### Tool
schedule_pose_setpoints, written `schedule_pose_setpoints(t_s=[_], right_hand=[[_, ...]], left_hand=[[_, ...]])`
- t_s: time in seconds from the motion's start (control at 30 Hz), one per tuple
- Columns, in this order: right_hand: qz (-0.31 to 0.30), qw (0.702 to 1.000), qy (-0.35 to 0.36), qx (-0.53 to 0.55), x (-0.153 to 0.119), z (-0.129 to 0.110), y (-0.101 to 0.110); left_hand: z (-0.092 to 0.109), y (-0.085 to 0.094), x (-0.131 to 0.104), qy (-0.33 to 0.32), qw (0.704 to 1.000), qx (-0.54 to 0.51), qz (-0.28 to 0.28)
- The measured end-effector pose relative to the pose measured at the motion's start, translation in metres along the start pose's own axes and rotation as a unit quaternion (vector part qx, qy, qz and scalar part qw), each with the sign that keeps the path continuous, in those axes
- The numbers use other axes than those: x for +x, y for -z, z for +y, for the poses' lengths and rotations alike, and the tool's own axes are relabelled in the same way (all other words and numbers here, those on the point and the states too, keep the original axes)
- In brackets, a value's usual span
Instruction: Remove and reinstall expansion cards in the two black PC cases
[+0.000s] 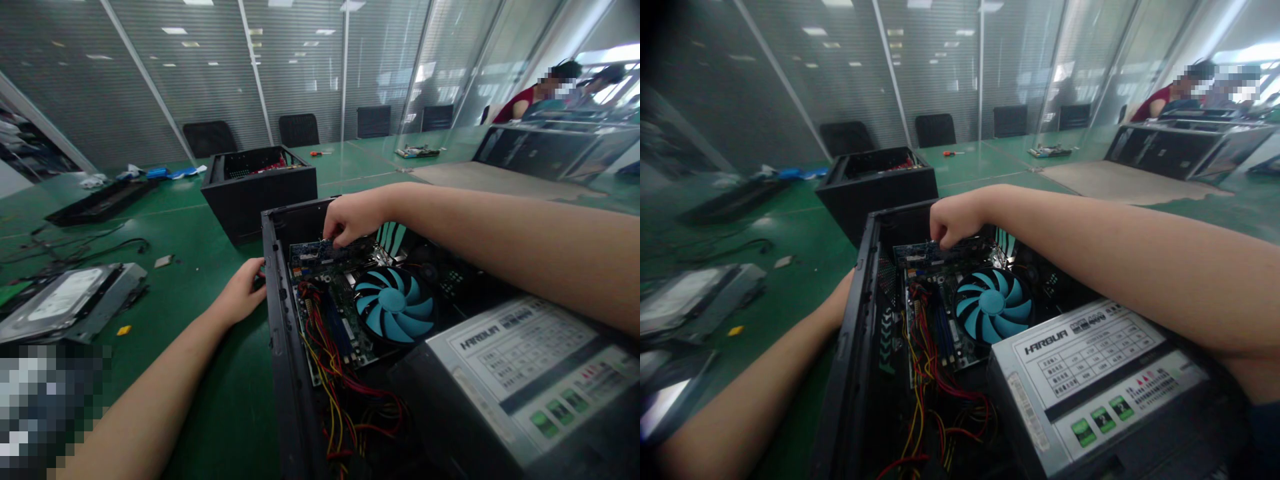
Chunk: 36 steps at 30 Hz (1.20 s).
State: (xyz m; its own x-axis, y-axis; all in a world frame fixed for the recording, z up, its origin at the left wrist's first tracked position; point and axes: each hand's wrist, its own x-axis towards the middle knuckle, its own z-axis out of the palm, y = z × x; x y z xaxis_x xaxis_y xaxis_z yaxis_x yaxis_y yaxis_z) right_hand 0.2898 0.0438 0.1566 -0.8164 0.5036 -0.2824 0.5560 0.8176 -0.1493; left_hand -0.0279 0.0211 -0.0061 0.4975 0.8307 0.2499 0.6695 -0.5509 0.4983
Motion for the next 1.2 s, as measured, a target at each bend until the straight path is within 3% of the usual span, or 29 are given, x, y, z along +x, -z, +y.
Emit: schedule_pose_setpoints(t_s=[0.37, 0.5, 0.6, 0.77, 1.2], right_hand=[[-0.014, 1.000, -0.005, 0.011, -0.004, 0.005, 0.005], [0.027, 0.999, -0.006, 0.016, -0.007, 0.006, 0.007], [0.056, 0.997, -0.043, -0.039, -0.007, 0.002, 0.008], [0.029, 0.996, -0.058, -0.064, -0.006, -0.006, 0.008], [0.057, 0.995, -0.073, -0.034, -0.007, -0.014, 0.009]], left_hand=[[0.007, 0.002, -0.001, -0.010, 1.000, -0.013, 0.002], [0.010, 0.002, -0.004, -0.006, 1.000, -0.018, 0.008], [0.012, 0.002, -0.005, -0.003, 1.000, -0.017, 0.015], [0.013, 0.002, -0.006, -0.001, 0.999, -0.030, 0.015], [0.013, 0.003, -0.007, -0.002, 1.000, -0.023, 0.010]])
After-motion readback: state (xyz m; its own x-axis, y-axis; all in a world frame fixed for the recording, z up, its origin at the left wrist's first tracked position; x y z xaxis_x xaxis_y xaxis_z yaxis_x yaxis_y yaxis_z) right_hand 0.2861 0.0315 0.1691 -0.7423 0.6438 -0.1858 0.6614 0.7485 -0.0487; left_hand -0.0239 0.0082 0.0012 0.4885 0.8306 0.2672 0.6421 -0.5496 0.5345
